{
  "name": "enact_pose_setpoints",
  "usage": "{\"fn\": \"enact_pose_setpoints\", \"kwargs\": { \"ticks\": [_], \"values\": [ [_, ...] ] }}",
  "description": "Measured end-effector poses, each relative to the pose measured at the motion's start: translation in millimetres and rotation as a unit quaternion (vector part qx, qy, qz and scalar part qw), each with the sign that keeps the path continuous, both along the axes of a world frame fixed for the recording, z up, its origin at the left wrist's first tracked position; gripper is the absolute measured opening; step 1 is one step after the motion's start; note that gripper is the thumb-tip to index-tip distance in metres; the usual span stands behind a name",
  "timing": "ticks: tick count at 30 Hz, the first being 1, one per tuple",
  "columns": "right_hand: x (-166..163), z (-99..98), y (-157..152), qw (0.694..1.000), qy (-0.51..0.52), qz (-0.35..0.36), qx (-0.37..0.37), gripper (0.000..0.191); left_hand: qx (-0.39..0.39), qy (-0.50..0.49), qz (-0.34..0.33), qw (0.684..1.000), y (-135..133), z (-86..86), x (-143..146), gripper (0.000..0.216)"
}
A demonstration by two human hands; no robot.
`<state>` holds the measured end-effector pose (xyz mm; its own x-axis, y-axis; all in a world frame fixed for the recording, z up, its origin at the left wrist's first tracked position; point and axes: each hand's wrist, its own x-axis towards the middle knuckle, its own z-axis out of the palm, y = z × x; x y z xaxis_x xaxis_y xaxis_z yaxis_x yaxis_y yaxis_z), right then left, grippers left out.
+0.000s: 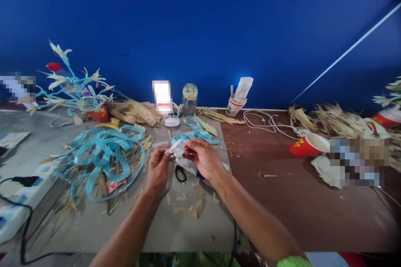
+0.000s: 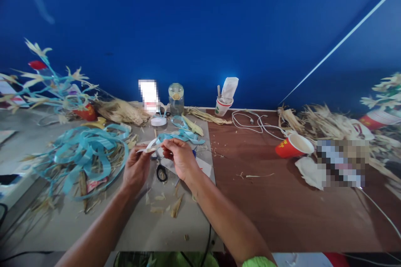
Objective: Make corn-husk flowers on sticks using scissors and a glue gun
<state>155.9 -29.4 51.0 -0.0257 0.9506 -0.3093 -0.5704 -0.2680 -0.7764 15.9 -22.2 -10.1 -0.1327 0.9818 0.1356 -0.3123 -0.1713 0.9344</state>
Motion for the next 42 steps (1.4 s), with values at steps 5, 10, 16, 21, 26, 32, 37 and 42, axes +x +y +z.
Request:
{"fn": "enact_pose_setpoints", "kwargs": {
  "ticks": [5, 10, 16, 21, 26, 32, 37, 42],
  "values": [
    [1.7, -5.7, 2.4, 0.998, 0.045, 0.028, -0.022, 0.027, -0.029, -0.044, -0.045, 0.998, -0.8, 1.7, -0.4, 0.021],
    [3.6, -3.6, 3.1, 0.998, 0.038, 0.043, -0.021, 0.030, -0.006, -0.004, -0.041, 0.999, 1.8, -3.1, -4.3, 0.020],
    [0.4, 4.8, -2.3, 0.998, 0.012, 0.054, -0.006, 0.028, 0.013, 0.033, -0.039, 0.999, 3.3, -5.8, -7.0, 0.023],
    [-4.3, 6.1, -5.1, 0.997, -0.005, 0.081, -0.004, 0.025, 0.021, 0.006, -0.069, 0.997, 3.0, -5.4, -7.0, 0.016],
    [-5.6, 5.0, -4.2, 0.996, -0.006, 0.084, -0.007, 0.023, 0.022, 0.035, -0.064, 0.997, 2.7, -6.8, -7.9, 0.020],
    [-2.7, 4.9, -1.6, 0.997, -0.048, 0.049, 0.036, 0.013, -0.005, 0.073, -0.051, 0.996, -2.3, -6.3, -9.4, 0.028],
    [-1.0, 6.0, -0.5, 0.997, -0.057, 0.032, 0.049, 0.009, 0.000, 0.066, -0.078, 0.995, -5.4, -1.4, -6.8, 0.034],
    [-0.3, 6.5, -0.4, 0.997, -0.054, 0.026, 0.046, 0.011, 0.000, 0.053, -0.090, 0.995, -7.9, 4.6, -3.5, 0.037]
  ]
}}
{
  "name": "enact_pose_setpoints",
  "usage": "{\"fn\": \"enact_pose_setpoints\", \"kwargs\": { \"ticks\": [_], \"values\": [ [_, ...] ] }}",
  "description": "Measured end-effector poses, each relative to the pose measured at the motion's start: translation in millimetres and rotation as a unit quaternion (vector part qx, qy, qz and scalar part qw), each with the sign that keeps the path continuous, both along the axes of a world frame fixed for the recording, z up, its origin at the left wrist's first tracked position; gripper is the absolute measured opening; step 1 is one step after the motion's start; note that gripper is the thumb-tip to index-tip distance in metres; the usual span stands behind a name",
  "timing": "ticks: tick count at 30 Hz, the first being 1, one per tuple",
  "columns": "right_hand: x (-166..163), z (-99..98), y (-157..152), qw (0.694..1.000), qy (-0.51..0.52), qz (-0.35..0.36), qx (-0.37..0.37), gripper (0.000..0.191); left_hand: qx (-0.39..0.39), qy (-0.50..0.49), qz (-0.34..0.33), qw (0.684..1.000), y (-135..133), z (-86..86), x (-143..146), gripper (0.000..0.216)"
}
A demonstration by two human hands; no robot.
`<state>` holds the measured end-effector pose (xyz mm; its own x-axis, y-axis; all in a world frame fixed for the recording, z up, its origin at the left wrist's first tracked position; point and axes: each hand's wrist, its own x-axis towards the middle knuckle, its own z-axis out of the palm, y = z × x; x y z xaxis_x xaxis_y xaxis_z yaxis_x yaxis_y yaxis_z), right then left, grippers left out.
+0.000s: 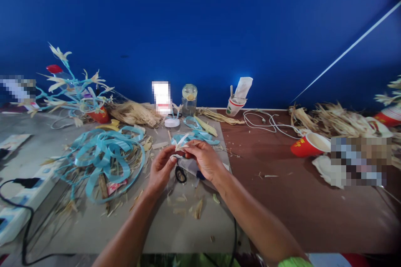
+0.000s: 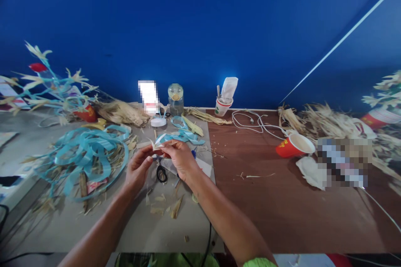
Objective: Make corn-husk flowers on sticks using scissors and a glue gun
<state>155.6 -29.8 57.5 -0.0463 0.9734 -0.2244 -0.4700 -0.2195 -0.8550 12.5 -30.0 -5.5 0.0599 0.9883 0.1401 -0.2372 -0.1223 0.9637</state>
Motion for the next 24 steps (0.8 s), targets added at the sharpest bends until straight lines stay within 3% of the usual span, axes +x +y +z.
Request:
{"fn": "enact_pose_setpoints", "kwargs": {
  "ticks": [7, 17, 24],
  "values": [
    [-0.2, 0.1, 0.8, 1.000, -0.010, 0.006, -0.012, 0.010, -0.011, -0.001, -0.020, 1.000, -0.7, 5.0, 2.2, 0.046],
    [0.4, -9.7, 0.2, 0.985, -0.162, 0.005, 0.059, 0.010, 0.012, 0.110, 0.034, 0.993, 3.6, -8.5, -0.9, 0.021],
    [4.0, -11.4, 2.8, 0.980, -0.189, -0.019, 0.061, 0.020, 0.050, 0.171, 0.078, 0.981, 1.5, -6.4, 1.1, 0.011]
  ]
}}
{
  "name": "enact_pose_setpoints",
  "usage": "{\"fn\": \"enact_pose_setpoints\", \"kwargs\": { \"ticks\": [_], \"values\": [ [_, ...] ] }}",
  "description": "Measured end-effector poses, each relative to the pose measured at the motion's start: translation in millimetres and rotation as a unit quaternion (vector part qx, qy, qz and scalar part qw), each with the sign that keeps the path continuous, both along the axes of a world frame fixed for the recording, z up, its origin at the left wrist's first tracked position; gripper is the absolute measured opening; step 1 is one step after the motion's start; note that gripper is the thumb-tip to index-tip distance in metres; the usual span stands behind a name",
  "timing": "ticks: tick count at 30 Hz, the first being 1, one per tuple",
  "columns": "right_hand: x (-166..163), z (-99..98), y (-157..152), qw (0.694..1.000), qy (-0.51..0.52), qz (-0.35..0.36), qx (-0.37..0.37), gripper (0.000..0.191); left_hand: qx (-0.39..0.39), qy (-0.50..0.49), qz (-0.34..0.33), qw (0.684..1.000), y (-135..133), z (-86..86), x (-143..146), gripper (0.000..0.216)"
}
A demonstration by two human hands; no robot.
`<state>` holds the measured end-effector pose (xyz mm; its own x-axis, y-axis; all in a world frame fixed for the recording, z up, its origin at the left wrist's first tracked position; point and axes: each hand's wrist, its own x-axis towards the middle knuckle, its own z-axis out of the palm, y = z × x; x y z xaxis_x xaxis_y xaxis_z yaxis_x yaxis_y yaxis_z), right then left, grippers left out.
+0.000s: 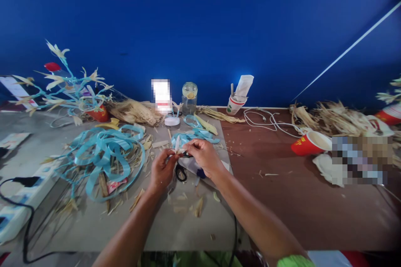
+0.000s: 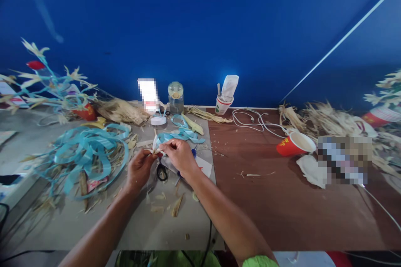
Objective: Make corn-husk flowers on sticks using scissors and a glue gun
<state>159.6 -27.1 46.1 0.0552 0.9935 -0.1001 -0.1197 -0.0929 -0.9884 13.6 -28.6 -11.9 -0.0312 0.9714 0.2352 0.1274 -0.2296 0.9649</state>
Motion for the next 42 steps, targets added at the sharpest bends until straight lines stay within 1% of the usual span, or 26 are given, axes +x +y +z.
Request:
{"fn": "enact_pose_setpoints", "kwargs": {
  "ticks": [4, 8, 10, 12, 15, 17, 19, 20, 21, 22, 23, 25, 27, 28, 30, 33, 37, 42],
  "values": [
    [7.2, 3.5, 1.6, 1.000, -0.013, -0.026, -0.004, 0.025, 0.057, 0.066, 0.009, 0.996, -0.9, 6.2, 0.0, 0.006],
    [15.9, 5.5, 5.0, 0.999, 0.015, -0.036, -0.008, 0.026, 0.110, 0.117, 0.017, 0.987, 0.4, 6.1, -1.4, 0.005],
    [21.3, 7.5, 7.2, 0.998, 0.032, -0.050, -0.005, 0.025, 0.123, 0.129, 0.018, 0.984, 1.0, 4.9, -2.0, 0.007],
    [27.8, 10.8, 9.4, 0.995, 0.049, -0.081, 0.008, 0.027, 0.129, 0.135, 0.024, 0.982, 1.3, 4.7, -2.6, 0.009],
    [37.7, 15.1, 11.3, 0.990, 0.057, -0.125, 0.032, 0.037, 0.137, 0.140, 0.044, 0.980, 2.2, 5.4, -4.0, 0.012],
    [42.4, 14.9, 11.9, 0.992, 0.022, -0.121, 0.040, 0.042, 0.143, 0.139, 0.057, 0.978, 3.4, 4.3, -5.4, 0.012],
    [44.1, 11.6, 12.2, 0.993, -0.075, -0.079, 0.054, 0.039, 0.145, 0.136, 0.069, 0.978, 5.1, 1.5, -7.3, 0.011],
    [43.7, 9.3, 12.5, 0.986, -0.145, -0.049, 0.065, 0.034, 0.144, 0.136, 0.077, 0.977, 6.1, -0.2, -8.2, 0.010],
    [42.6, 6.9, 12.8, 0.972, -0.224, -0.016, 0.075, 0.029, 0.145, 0.138, 0.085, 0.976, 7.1, -1.6, -9.1, 0.010],
    [40.9, 4.6, 13.2, 0.949, -0.304, 0.019, 0.080, 0.024, 0.151, 0.141, 0.092, 0.974, 7.9, -2.7, -9.9, 0.010],
    [38.7, 2.8, 13.5, 0.920, -0.380, 0.056, 0.079, 0.020, 0.159, 0.144, 0.096, 0.972, 8.7, -3.2, -10.6, 0.010],
    [33.5, 0.5, 13.8, 0.851, -0.504, 0.131, 0.065, 0.018, 0.179, 0.150, 0.099, 0.967, 9.6, -2.5, -11.6, 0.011],
    [28.4, -0.6, 13.6, 0.783, -0.587, 0.196, 0.062, 0.019, 0.188, 0.158, 0.104, 0.964, 9.7, -0.7, -12.5, 0.013],
    [26.0, -1.1, 13.3, 0.755, -0.615, 0.217, 0.069, 0.020, 0.187, 0.162, 0.109, 0.963, 9.6, 0.0, -12.9, 0.014],
    [21.7, -2.6, 12.6, 0.715, -0.652, 0.241, 0.080, 0.021, 0.181, 0.170, 0.121, 0.961, 9.3, 0.3, -13.7, 0.015],
    [15.0, -4.6, 10.2, 0.685, -0.680, 0.246, 0.094, 0.023, 0.179, 0.174, 0.128, 0.960, 9.9, -3.1, -15.1, 0.014],
    [4.7, -2.3, 1.1, 0.670, -0.697, 0.223, 0.127, 0.033, 0.179, 0.161, 0.145, 0.960, 12.2, -8.5, -16.8, 0.011],
    [-8.4, -1.6, -11.3, 0.647, -0.717, 0.235, 0.113, 0.048, 0.163, 0.160, 0.152, 0.962, 12.5, -7.4, -17.2, 0.011]
  ]
}}
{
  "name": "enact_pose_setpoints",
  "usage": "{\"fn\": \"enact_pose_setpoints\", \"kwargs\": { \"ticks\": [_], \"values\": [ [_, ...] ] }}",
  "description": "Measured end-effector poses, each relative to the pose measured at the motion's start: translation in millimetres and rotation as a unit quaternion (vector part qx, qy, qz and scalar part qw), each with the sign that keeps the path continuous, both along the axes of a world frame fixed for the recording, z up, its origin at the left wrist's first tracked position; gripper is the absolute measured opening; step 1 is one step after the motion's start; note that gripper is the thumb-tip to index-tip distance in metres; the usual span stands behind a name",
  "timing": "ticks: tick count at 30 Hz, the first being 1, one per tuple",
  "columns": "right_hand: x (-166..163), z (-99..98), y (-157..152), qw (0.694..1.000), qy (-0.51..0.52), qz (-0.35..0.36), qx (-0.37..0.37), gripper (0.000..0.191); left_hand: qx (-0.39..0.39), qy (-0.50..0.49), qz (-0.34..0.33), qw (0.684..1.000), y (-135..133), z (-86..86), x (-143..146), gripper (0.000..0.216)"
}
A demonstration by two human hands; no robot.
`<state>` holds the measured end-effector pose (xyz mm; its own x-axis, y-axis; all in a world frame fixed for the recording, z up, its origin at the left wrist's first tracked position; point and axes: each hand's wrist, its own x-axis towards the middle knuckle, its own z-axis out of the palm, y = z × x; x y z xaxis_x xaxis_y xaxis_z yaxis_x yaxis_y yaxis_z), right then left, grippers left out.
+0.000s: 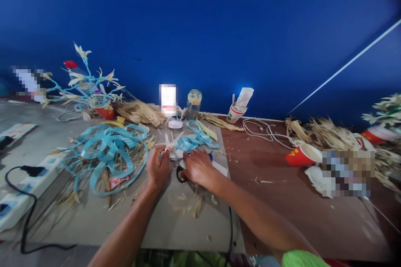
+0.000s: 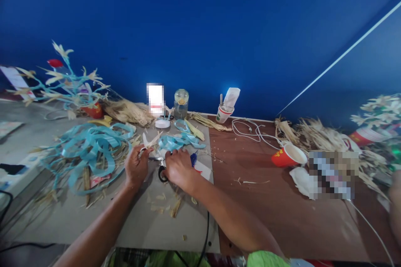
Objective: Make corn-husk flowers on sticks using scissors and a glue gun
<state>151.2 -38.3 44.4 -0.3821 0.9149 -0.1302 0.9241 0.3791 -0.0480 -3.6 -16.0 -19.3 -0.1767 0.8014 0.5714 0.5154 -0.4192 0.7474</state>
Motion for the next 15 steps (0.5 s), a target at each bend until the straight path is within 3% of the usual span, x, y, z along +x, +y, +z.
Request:
{"fn": "enact_pose_setpoints", "kwargs": {
  "ticks": [3, 9, 15],
  "values": [
    [-5.8, -3.8, -1.6, 1.000, -0.015, -0.005, -0.004, 0.054, 0.002, -0.001, -0.007, 1.000, -1.6, 2.2, 0.9, 0.011],
    [-7.7, -2.7, -2.2, 1.000, -0.004, 0.009, -0.010, 0.032, 0.006, -0.005, -0.004, 1.000, -2.5, 3.8, 0.8, 0.012],
    [-4.1, -0.3, -1.4, 1.000, -0.007, 0.019, -0.018, 0.025, 0.017, -0.010, 0.010, 1.000, -2.7, 3.4, 0.7, 0.012]
  ]
}}
